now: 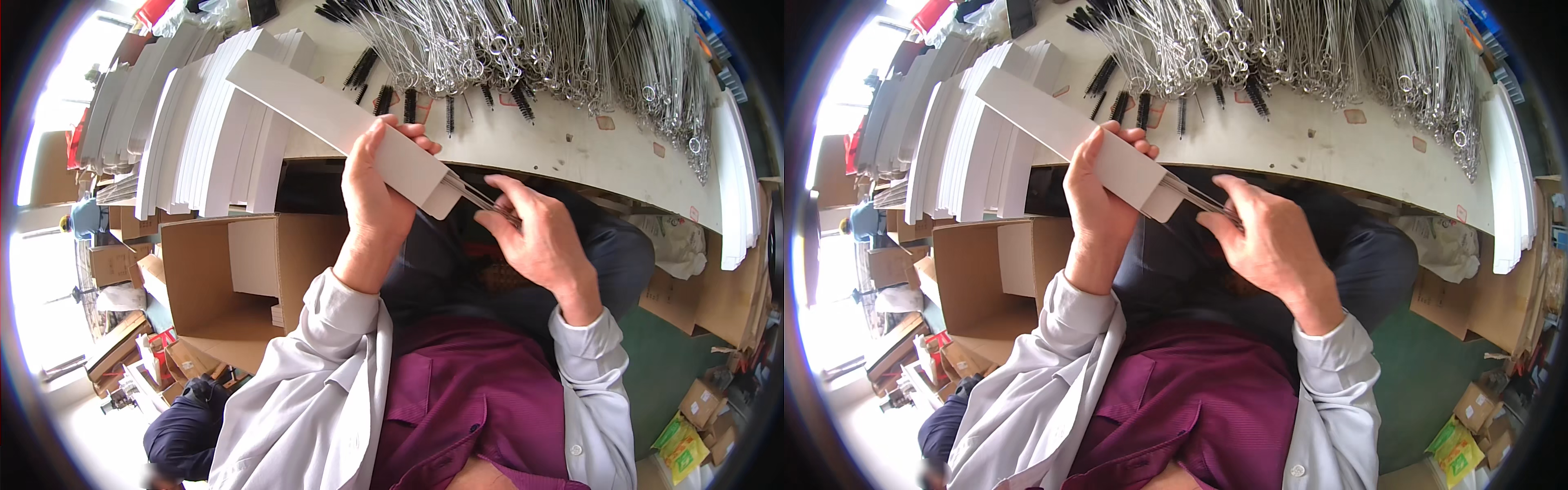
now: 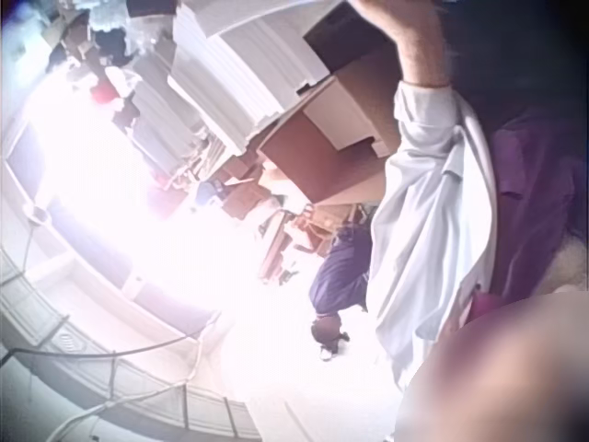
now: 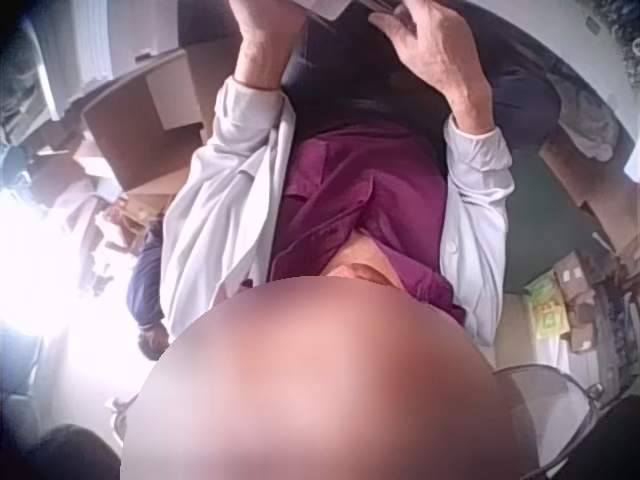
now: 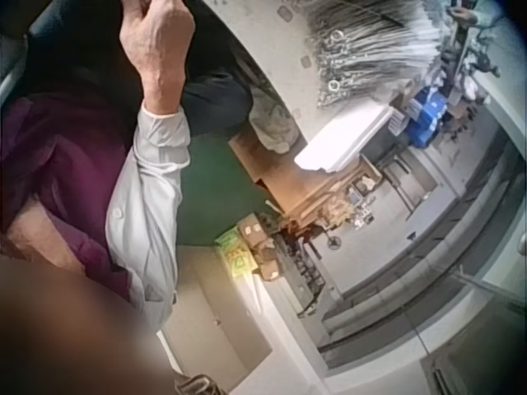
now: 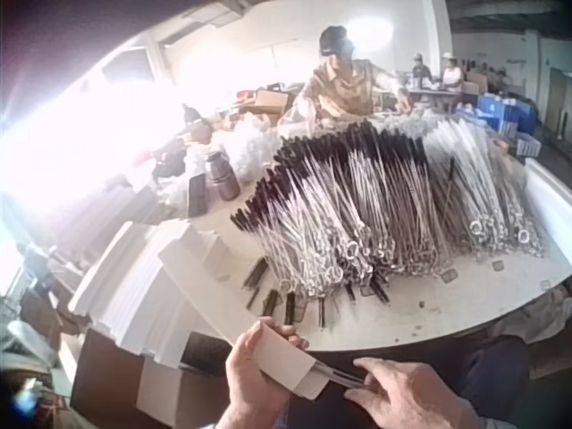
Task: Inserting metal rod assemblies into plastic rectangular sleeves at a workbench.
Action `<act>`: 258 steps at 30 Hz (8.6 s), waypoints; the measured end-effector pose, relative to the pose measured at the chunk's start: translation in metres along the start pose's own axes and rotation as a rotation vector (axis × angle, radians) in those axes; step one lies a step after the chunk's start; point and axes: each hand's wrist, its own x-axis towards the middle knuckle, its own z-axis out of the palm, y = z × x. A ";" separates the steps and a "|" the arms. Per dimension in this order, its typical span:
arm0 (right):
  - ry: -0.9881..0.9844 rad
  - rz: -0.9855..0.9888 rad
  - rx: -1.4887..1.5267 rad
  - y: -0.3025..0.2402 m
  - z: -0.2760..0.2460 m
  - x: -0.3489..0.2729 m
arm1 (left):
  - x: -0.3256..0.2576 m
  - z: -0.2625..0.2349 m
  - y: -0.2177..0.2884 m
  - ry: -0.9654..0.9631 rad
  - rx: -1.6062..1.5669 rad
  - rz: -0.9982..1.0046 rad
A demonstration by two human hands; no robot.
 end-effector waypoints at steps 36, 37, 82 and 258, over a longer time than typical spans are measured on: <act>-0.013 -0.381 -0.247 0.024 -0.009 -0.029 | -0.059 0.023 0.002 -1.038 1.967 0.514; -0.013 -0.377 -0.247 0.025 -0.011 -0.030 | -0.061 0.020 -0.001 -1.034 1.994 0.501; 0.138 0.078 0.414 0.027 0.051 -0.056 | -0.072 -0.041 -0.038 -0.804 1.865 0.461; 0.599 -0.176 -0.259 0.075 0.029 0.031 | 0.126 -0.154 0.380 0.652 2.454 0.499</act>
